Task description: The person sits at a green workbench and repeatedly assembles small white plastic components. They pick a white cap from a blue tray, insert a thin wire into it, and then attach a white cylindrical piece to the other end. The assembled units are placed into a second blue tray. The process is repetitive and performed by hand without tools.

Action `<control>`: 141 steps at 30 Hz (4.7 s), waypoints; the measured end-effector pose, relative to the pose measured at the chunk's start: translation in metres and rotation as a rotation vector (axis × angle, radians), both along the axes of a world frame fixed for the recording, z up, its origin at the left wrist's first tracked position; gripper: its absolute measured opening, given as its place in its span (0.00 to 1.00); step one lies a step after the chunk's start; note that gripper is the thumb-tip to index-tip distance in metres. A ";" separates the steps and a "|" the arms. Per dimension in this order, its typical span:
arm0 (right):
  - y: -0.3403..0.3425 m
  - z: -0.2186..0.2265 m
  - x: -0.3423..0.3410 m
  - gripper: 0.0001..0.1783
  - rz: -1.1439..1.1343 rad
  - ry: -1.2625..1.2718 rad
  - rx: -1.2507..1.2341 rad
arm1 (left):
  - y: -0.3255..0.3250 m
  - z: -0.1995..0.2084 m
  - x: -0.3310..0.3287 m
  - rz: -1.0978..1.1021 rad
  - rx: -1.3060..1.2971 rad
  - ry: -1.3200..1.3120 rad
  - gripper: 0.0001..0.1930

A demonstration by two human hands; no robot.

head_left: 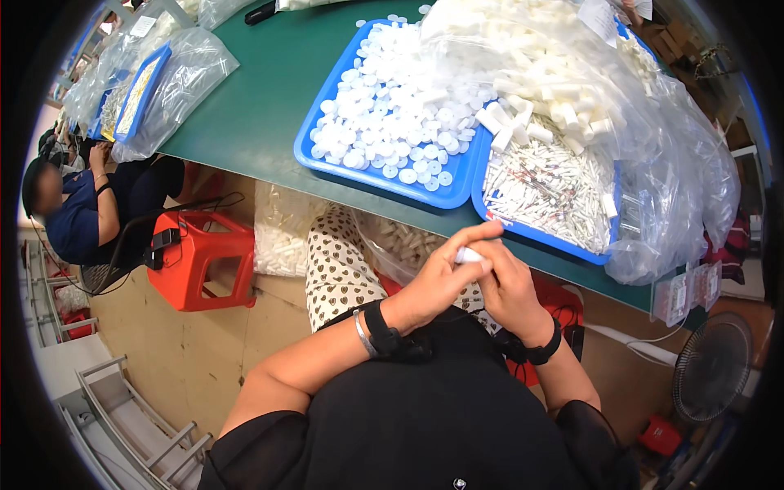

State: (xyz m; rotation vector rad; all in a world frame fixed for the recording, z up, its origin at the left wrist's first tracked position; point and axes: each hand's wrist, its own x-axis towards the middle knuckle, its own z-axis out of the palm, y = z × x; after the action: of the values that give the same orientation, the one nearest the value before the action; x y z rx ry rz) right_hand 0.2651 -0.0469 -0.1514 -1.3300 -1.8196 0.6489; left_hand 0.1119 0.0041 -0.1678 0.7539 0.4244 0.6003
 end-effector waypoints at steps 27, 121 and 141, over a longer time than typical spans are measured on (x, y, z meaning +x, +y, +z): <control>0.011 -0.010 -0.024 0.12 -0.104 -0.151 0.062 | 0.008 -0.006 -0.009 0.046 -0.462 -0.234 0.26; 0.031 0.041 0.053 0.07 -0.440 -0.047 -0.002 | 0.049 0.003 -0.006 0.060 -0.379 -0.133 0.13; 0.025 0.048 0.036 0.05 -0.150 -0.404 0.185 | 0.028 -0.007 0.004 0.063 -0.667 -0.244 0.18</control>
State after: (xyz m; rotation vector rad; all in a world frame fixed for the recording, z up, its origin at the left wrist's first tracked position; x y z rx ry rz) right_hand 0.3007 -0.0218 -0.1037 -1.5314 -2.0104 0.1292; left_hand 0.1161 0.0325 -0.1745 0.0297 0.3895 0.5549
